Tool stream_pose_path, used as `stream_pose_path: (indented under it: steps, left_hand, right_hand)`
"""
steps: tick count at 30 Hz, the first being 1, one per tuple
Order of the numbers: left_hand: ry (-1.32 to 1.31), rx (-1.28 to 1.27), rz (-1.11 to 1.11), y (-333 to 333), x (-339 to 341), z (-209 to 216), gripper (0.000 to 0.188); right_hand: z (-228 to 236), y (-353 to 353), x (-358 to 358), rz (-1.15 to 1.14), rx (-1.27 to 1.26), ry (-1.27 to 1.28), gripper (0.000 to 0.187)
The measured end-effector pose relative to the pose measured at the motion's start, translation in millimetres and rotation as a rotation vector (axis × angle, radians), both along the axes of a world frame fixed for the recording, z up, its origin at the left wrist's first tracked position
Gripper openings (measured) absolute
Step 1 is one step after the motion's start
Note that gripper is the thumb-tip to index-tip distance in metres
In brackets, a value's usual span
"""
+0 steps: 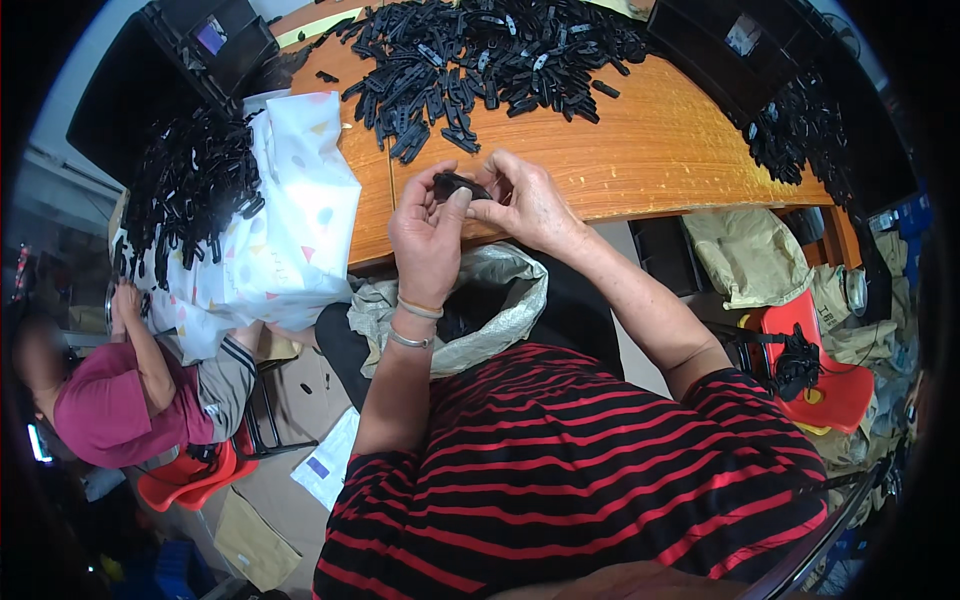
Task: Inspecting small black plastic components and sorting them into a storage bag.
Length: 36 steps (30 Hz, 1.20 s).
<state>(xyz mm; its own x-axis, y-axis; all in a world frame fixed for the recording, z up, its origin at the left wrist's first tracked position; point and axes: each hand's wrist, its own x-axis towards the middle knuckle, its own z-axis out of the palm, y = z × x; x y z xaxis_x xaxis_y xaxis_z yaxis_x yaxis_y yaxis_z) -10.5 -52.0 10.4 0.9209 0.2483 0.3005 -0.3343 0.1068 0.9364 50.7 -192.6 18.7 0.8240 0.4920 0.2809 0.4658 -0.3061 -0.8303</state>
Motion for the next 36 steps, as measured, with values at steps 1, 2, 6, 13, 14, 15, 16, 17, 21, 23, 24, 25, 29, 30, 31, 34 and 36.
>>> stream_pose_path:
  steps: [1,2,6,13,14,15,16,17,21,23,24,25,29,30,31,34,36]
  left_hand:
    - [-0.039,-0.001,0.005,1.3,1.2,-1.7,0.026]
    - [-0.028,-0.059,-0.022,2.7,2.2,-3.3,0.027]
    - [0.075,-0.261,-0.119,10.2,2.9,-9.5,0.027]
    - [0.038,-0.315,-0.161,10.2,4.2,-12.3,0.028]
    - [0.047,-0.333,-0.149,8.2,4.2,-12.2,0.03]
    - [0.098,-0.352,-0.132,6.0,4.5,-12.3,0.031]
    - [0.055,-0.353,-0.137,4.5,5.0,-12.7,0.031]
    - [0.051,-0.329,-0.128,3.4,4.9,-13.5,0.033]
    - [0.193,-0.302,-0.135,13.5,5.6,-17.2,0.033]
    - [0.103,-0.254,-0.126,12.7,6.1,-21.2,0.031]
    - [0.124,-0.202,-0.104,12.4,6.3,-22.4,0.029]
    - [0.086,-0.205,-0.096,12.4,6.3,-22.9,0.029]
    - [0.078,0.026,-0.069,13.8,5.0,-17.3,0.025]
    - [0.138,0.126,-0.077,15.6,3.8,-14.3,0.024]
    - [0.092,0.123,-0.068,17.4,2.3,-11.4,0.024]
    - [0.137,0.315,-0.059,18.6,-0.2,-6.1,0.023]
    - [0.131,0.324,-0.075,18.0,-0.8,-6.4,0.021]
  right_hand:
    - [-0.3,0.7,0.4,-0.041,-0.066,0.022,0.035]
    - [-0.6,1.1,0.6,-0.015,-0.024,-0.011,0.035]
    - [0.1,1.6,-3.4,-0.048,-0.043,-0.129,0.039]
    - [-2.1,3.1,-9.5,-0.128,-0.113,-0.224,0.035]
    - [-3.6,3.8,-7.4,-0.124,-0.108,-0.232,0.035]
    - [-5.4,5.1,-5.1,-0.127,-0.059,-0.276,0.033]
    - [-7.0,5.8,-2.7,-0.152,-0.07,-0.261,0.031]
    - [-8.3,5.1,-0.7,-0.122,-0.012,-0.318,0.031]
    - [-12.6,2.7,-1.9,-0.103,-0.091,-0.071,0.03]
    - [-14.0,2.9,-5.2,-0.097,-0.097,-0.129,0.03]
    - [-14.4,2.3,-6.2,-0.093,-0.095,-0.203,0.028]
    - [-14.7,1.5,-7.1,-0.106,-0.126,-0.247,0.026]
    - [-13.6,-2.2,-4.3,-0.029,-0.108,-0.126,0.029]
    - [-12.2,-2.7,-1.9,0.006,-0.132,-0.147,0.03]
    - [-10.8,-3.2,-0.3,0.02,-0.208,-0.133,0.032]
    - [-4.2,-8.2,3.7,0.071,-0.276,-0.176,0.033]
    - [-0.6,-10.7,3.8,0.096,-0.252,-0.171,0.033]
